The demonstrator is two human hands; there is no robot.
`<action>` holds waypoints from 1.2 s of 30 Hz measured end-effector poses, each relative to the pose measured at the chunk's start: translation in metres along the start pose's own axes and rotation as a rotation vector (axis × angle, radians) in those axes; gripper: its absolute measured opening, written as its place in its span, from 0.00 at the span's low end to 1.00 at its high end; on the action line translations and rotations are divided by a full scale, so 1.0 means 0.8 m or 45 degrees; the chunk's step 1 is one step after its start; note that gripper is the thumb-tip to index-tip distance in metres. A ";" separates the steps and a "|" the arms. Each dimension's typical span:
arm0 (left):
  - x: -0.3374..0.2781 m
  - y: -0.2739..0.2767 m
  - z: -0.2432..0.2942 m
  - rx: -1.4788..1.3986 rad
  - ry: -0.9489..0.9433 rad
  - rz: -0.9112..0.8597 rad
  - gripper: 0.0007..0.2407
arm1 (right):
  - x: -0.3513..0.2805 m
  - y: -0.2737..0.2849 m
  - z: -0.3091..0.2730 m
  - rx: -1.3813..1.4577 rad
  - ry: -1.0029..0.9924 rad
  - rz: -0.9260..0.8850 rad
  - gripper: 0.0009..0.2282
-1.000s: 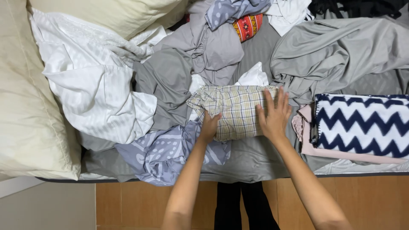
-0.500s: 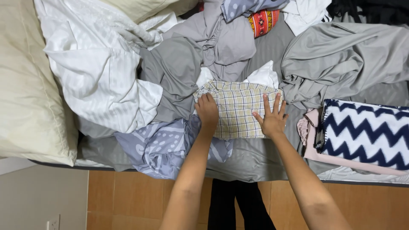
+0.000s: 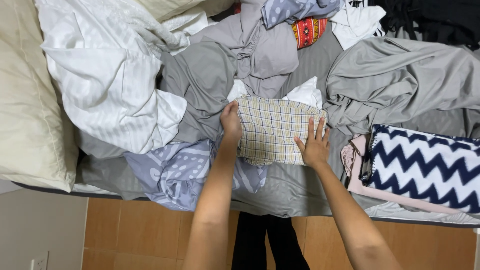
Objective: The person folds a blue and white chevron-patterned cloth, a plaid shirt, and a white striped cloth on a bed. The person places each folded item into a stack on the right side of the bed.
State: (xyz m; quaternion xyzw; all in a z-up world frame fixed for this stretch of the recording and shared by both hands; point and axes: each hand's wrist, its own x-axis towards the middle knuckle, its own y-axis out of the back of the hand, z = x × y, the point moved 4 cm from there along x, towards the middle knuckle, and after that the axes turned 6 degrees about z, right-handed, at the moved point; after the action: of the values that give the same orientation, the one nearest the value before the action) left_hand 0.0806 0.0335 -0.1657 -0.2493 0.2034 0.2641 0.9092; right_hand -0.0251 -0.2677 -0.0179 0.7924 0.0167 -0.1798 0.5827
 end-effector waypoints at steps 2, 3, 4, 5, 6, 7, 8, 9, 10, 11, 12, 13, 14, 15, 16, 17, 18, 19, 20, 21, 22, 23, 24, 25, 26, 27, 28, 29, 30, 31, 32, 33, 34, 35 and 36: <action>-0.033 -0.018 0.026 -0.141 -0.053 -0.011 0.13 | -0.004 0.010 -0.007 0.041 -0.049 -0.002 0.42; -0.049 -0.029 0.039 -0.276 -0.105 -0.027 0.21 | -0.007 0.015 -0.009 0.087 -0.105 -0.003 0.44; -0.099 -0.047 0.080 -0.280 -0.100 -0.025 0.21 | -0.015 0.011 -0.014 0.081 -0.107 -0.005 0.44; -0.149 -0.074 0.140 0.032 -0.511 -0.065 0.30 | -0.023 0.015 -0.019 0.052 -0.091 0.166 0.44; -0.200 -0.105 0.203 0.354 -0.920 -0.115 0.39 | -0.030 0.018 -0.028 0.028 -0.075 0.339 0.44; -0.223 -0.102 0.190 0.354 -0.919 -0.115 0.39 | -0.036 0.005 -0.029 0.028 -0.076 0.338 0.44; -0.249 -0.111 0.176 0.717 -1.081 -0.282 0.35 | -0.041 -0.004 -0.038 0.055 0.088 0.466 0.38; -0.274 -0.119 0.159 1.085 -1.234 -0.449 0.32 | -0.047 -0.013 -0.046 0.083 0.252 0.594 0.33; -0.272 -0.106 0.124 1.090 -1.235 -0.453 0.32 | -0.044 -0.021 -0.044 0.087 0.248 0.595 0.33; -0.272 -0.099 0.082 1.318 -1.273 -0.608 0.31 | -0.039 -0.036 -0.047 -0.001 0.376 0.412 0.35; -0.270 -0.088 0.040 1.548 -1.302 -0.766 0.30 | -0.036 -0.054 -0.050 -0.088 0.502 0.227 0.37; -0.261 -0.079 0.043 1.554 -1.304 -0.772 0.30 | -0.026 -0.040 -0.052 -0.081 0.498 0.229 0.37; -0.247 -0.073 0.044 1.667 -1.310 -0.802 0.30 | -0.009 -0.028 -0.056 -0.146 0.512 0.179 0.35; -0.234 -0.066 0.046 1.782 -1.314 -0.830 0.30 | 0.007 -0.016 -0.060 -0.212 0.526 0.129 0.34; -0.226 -0.064 0.052 1.792 -1.310 -0.830 0.30 | 0.016 -0.002 -0.069 -0.203 0.528 0.124 0.34; -0.218 -0.062 0.059 1.739 -1.270 -0.821 0.31 | 0.026 0.008 -0.073 -0.257 0.427 -0.008 0.36; -0.209 -0.064 0.066 1.682 -1.236 -0.816 0.33 | 0.038 0.021 -0.075 -0.311 0.321 -0.133 0.38; -0.198 -0.069 0.072 1.688 -1.237 -0.818 0.33 | 0.050 0.020 -0.065 -0.304 0.320 -0.133 0.38; -0.191 -0.073 0.077 1.679 -1.274 -0.782 0.35 | 0.059 0.022 -0.052 -0.250 0.255 -0.066 0.39; -0.184 -0.076 0.082 1.669 -1.310 -0.746 0.38 | 0.067 0.024 -0.038 -0.195 0.189 0.000 0.41; -0.178 -0.077 0.076 1.667 -1.306 -0.756 0.38 | 0.067 0.023 -0.023 -0.196 0.179 -0.003 0.41; -0.171 -0.078 0.071 1.692 -1.333 -0.692 0.39 | 0.066 0.024 -0.005 -0.075 0.070 0.007 0.42; -0.166 -0.081 0.066 1.710 -1.359 -0.622 0.40 | 0.067 0.028 0.014 0.038 -0.036 0.018 0.44; -0.166 -0.083 0.057 1.703 -1.352 -0.626 0.40 | 0.050 0.022 0.023 0.030 -0.041 0.017 0.44; -0.159 -0.085 0.053 1.727 -1.309 -0.552 0.41 | 0.037 0.024 0.026 0.156 0.009 0.247 0.45; -0.154 -0.087 0.049 1.748 -1.265 -0.477 0.41 | 0.022 0.027 0.030 0.282 0.058 0.477 0.45; -0.157 -0.099 0.046 1.738 -1.273 -0.473 0.41 | 0.015 0.038 0.020 0.277 0.064 0.487 0.45; -0.157 -0.108 0.043 1.756 -1.236 -0.395 0.43 | 0.009 0.045 0.021 0.405 -0.171 0.469 0.41; -0.162 -0.108 0.042 1.787 -1.186 -0.315 0.44 | -0.006 0.046 0.018 0.538 -0.409 0.431 0.36; -0.177 -0.104 0.033 1.790 -1.184 -0.310 0.44 | -0.005 0.048 0.023 0.539 -0.406 0.427 0.36; -0.194 -0.104 0.022 1.987 -1.286 -0.294 0.41 | -0.005 0.045 0.032 0.608 -0.513 0.336 0.34; -0.210 -0.103 0.011 2.184 -1.389 -0.275 0.38 | -0.005 0.043 0.041 0.676 -0.619 0.245 0.33; -0.225 -0.101 0.013 2.183 -1.392 -0.277 0.38 | 0.000 0.036 0.055 0.678 -0.621 0.248 0.33; -0.241 -0.101 0.012 2.187 -1.453 -0.362 0.35 | 0.008 0.019 0.061 1.016 -0.546 0.016 0.28; -0.262 -0.102 0.006 2.182 -1.504 -0.460 0.32 | 0.009 0.005 0.072 1.340 -0.470 -0.219 0.22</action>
State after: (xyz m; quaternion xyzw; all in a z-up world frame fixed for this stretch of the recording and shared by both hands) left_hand -0.0341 -0.1032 -0.0284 0.6178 -0.1932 -0.0277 0.7617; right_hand -0.0328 -0.3238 -0.0312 0.9273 -0.1130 -0.3464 0.0855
